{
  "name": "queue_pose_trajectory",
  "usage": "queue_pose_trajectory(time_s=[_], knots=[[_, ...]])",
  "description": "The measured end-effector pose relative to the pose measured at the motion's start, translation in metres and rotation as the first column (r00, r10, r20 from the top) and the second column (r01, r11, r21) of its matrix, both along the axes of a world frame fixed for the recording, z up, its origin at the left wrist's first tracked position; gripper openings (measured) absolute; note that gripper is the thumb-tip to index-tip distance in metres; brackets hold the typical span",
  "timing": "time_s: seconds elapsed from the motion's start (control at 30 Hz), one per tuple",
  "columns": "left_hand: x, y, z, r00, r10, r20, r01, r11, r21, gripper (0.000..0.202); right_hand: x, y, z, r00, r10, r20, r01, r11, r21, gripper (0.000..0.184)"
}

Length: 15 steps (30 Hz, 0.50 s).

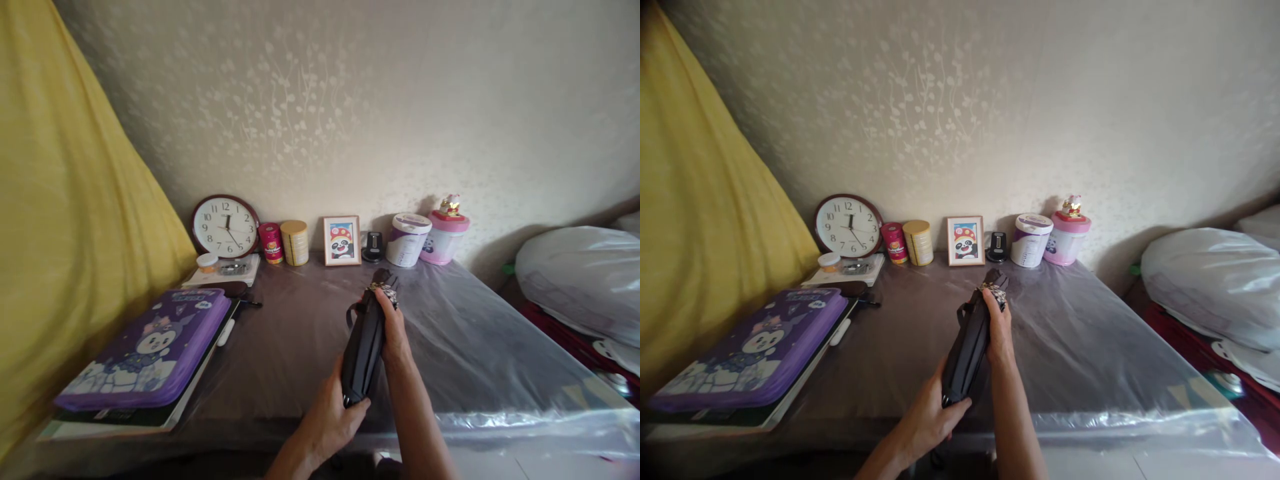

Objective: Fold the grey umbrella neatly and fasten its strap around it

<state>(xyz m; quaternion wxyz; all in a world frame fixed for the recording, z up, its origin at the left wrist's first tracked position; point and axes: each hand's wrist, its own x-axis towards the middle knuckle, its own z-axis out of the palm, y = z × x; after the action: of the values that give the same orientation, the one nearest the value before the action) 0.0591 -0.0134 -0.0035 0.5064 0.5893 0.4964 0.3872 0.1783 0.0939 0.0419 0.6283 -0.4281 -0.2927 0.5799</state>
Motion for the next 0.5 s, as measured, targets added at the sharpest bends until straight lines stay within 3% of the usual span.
queue_pose_trajectory(time_s=[0.13, 0.3, 0.4, 0.5], knots=[[-0.001, 0.001, -0.007, 0.994, 0.072, -0.083, -0.063, 0.992, 0.106, 0.066, -0.004, -0.001, 0.000, 0.999, -0.034, 0.032, 0.033, 0.998, 0.048, 0.047], [-0.001, 0.002, -0.009, 0.984, 0.092, -0.154, -0.076, 0.992, 0.105, 0.070, -0.004, -0.002, 0.001, 0.999, -0.024, 0.028, 0.023, 0.999, 0.044, 0.047], [-0.001, 0.002, -0.004, 0.999, 0.031, -0.029, -0.031, 1.000, 0.004, 0.061, -0.002, -0.002, 0.004, 0.999, -0.028, 0.034, 0.028, 1.000, 0.014, 0.046], [-0.001, 0.003, 0.003, 0.980, -0.082, 0.181, 0.115, 0.976, -0.185, 0.053, -0.001, -0.004, 0.006, 1.000, 0.004, 0.003, -0.003, 1.000, -0.004, 0.047]])
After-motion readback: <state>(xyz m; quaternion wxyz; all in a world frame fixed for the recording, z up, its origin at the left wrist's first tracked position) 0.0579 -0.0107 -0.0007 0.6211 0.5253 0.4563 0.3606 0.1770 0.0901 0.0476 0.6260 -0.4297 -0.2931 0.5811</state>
